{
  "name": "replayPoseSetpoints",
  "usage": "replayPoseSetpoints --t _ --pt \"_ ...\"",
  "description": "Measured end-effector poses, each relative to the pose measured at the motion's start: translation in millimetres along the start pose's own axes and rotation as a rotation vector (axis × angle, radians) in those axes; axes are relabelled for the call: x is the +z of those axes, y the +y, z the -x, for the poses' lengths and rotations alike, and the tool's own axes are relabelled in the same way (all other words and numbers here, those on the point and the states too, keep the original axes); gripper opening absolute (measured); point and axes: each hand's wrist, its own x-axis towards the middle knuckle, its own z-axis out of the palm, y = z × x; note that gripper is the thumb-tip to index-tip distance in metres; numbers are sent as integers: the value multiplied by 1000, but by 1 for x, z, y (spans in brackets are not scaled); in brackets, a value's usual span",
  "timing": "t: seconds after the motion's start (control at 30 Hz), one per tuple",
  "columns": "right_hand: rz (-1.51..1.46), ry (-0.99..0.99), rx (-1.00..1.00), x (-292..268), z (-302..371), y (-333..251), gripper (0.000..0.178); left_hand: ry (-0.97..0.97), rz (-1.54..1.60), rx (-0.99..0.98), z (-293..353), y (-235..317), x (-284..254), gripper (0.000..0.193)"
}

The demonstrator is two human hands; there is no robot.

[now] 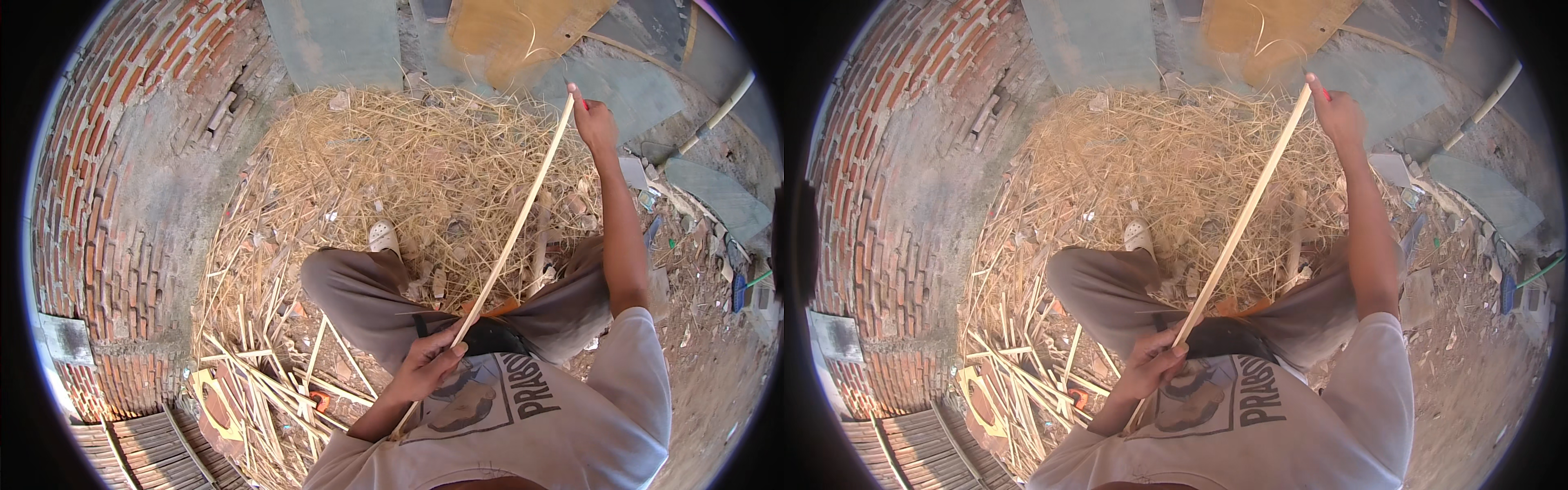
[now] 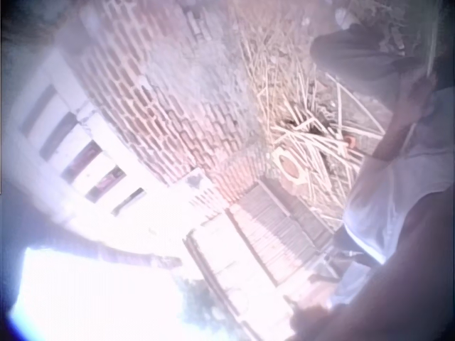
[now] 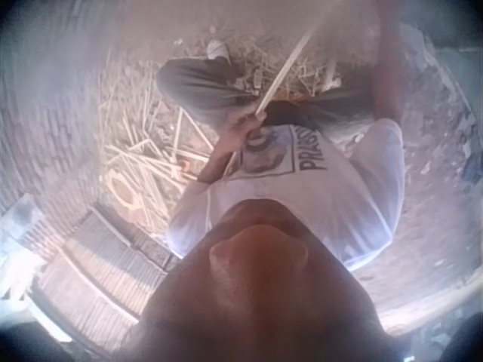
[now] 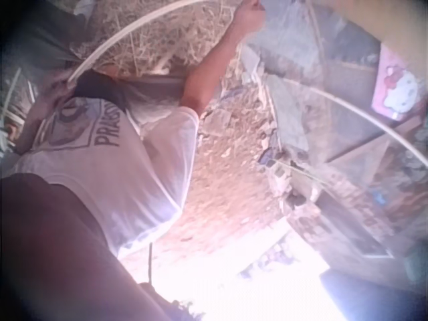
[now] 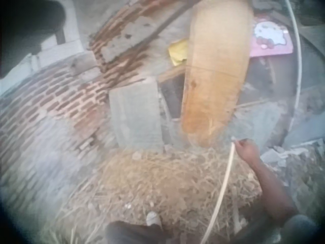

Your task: The person sits cross-legged on a pile of straw and uses a red utility knife to shave the surface of a long, thin bamboo stick. They repeatedly scrape the knife along the length of the stick to remove the outer layer, occasionally rotating the stick to work on different sides.

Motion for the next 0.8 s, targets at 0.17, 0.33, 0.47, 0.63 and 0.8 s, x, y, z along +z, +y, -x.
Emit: replayPoseSetpoints --t 0.17,0.33,0.47,0.63,0.8 --pt "-110 -95 -240 -6 69 -40 74 86 102 42 1 -3 -13 42" --pt "-29 -248 -1048 20 188 -68 66 196 50 103 -8 6 -13 40" --pt "-125 -392 -1060 23 214 -68 63 269 8 112 -8 6 -11 39" --pt "-148 -231 -1138 35 206 -68 65 297 -86 125 -9 7 -7 38" --pt "-90 -130 -1120 36 191 -73 66 331 -105 92 -12 14 -4 37"
